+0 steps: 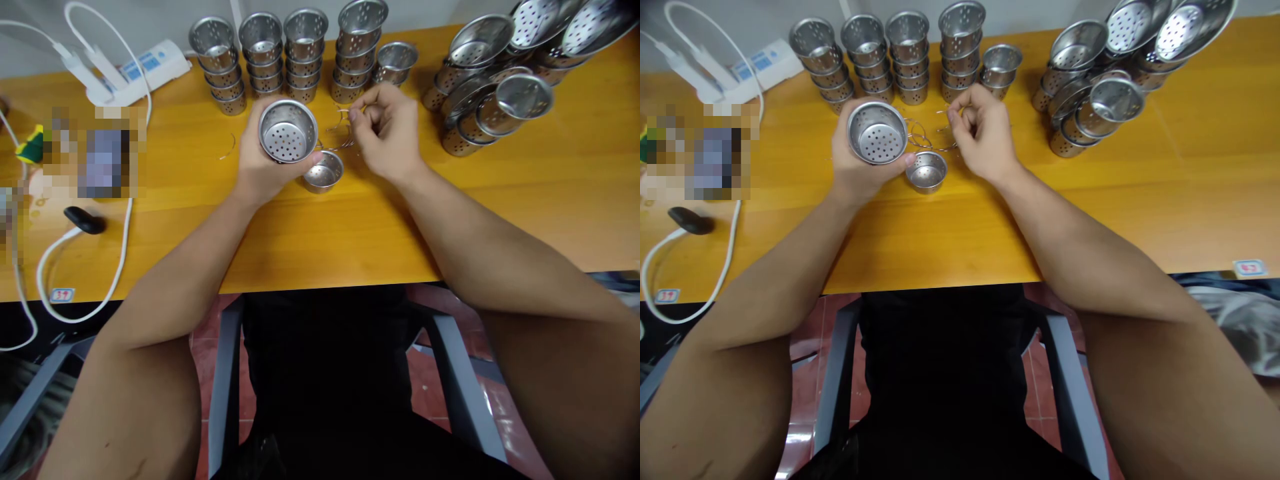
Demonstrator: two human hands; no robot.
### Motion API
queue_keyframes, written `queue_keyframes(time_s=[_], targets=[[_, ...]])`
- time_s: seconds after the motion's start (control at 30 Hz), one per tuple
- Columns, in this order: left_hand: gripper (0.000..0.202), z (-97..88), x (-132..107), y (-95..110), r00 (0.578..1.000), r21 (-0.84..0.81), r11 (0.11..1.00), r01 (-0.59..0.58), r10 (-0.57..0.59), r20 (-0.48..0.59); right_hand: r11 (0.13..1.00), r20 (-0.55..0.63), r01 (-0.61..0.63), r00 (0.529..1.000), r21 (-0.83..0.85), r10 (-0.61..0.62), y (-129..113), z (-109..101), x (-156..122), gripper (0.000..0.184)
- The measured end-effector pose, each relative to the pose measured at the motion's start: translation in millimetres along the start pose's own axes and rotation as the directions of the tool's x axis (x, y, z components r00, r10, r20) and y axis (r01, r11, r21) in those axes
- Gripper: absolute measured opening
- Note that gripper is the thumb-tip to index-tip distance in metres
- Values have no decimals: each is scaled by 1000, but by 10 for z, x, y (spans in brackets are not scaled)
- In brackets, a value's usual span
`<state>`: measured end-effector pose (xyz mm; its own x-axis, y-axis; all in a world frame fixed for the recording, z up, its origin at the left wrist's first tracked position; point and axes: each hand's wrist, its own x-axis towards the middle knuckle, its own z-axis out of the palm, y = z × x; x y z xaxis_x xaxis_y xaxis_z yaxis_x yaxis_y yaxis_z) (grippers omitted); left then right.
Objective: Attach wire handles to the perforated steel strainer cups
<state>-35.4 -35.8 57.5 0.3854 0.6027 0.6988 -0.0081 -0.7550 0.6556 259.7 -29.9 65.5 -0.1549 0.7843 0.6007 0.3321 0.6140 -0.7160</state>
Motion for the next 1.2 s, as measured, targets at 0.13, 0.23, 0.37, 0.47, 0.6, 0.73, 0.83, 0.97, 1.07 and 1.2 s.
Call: queue_keyframes(time_s=[0.13, 0.23, 0.37, 0.47, 0.6, 0.73, 0.83, 0.97, 1.07, 1.2], targets=[[108, 185, -23, -298, 978, 79, 997, -7, 24, -208, 1000, -16, 18, 1000, -12, -18, -393, 2, 19, 86], [109, 276, -15, -220, 960, 97, 995, -30, 56, -274, 999, 13, 48, 999, -6, -48, -720, 20, 35, 80], [91, 315, -6, -20, 970, 101, 995, 2, 22, -241, 992, 69, 121, 990, 35, -123, -1017, 81, 56, 54], [85, 340, -6, -15, 961, 55, 996, -70, 82, -264, 995, 131, 89, 987, 50, -95, -1101, 151, 55, 44], [100, 351, -28, -118, 970, 33, 996, -85, 90, -227, 999, 118, -6, 993, 32, 2, -1119, 251, 25, 43], [112, 336, -51, -121, 986, 106, 994, -30, 47, -161, 999, 64, -41, 997, -32, 43, -1117, 292, 1, 43], [117, 348, -55, -106, 986, 99, 995, 15, 2, -168, 999, 42, -41, 998, -36, 42, -1117, 285, -5, 37], [113, 375, -61, -151, 985, 32, 999, -23, 28, -170, 996, 41, -69, 997, -49, 71, -1100, 276, -10, 38], [113, 380, -70, -177, 989, 8, 1000, -9, 10, -147, 999, 40, -6, 999, -33, 7, -1060, 276, -12, 32], [113, 384, -71, -179, 989, 34, 997, 69, -64, -134, 998, 23, 60, 998, 6, -61, -1018, 269, -14, 30]])
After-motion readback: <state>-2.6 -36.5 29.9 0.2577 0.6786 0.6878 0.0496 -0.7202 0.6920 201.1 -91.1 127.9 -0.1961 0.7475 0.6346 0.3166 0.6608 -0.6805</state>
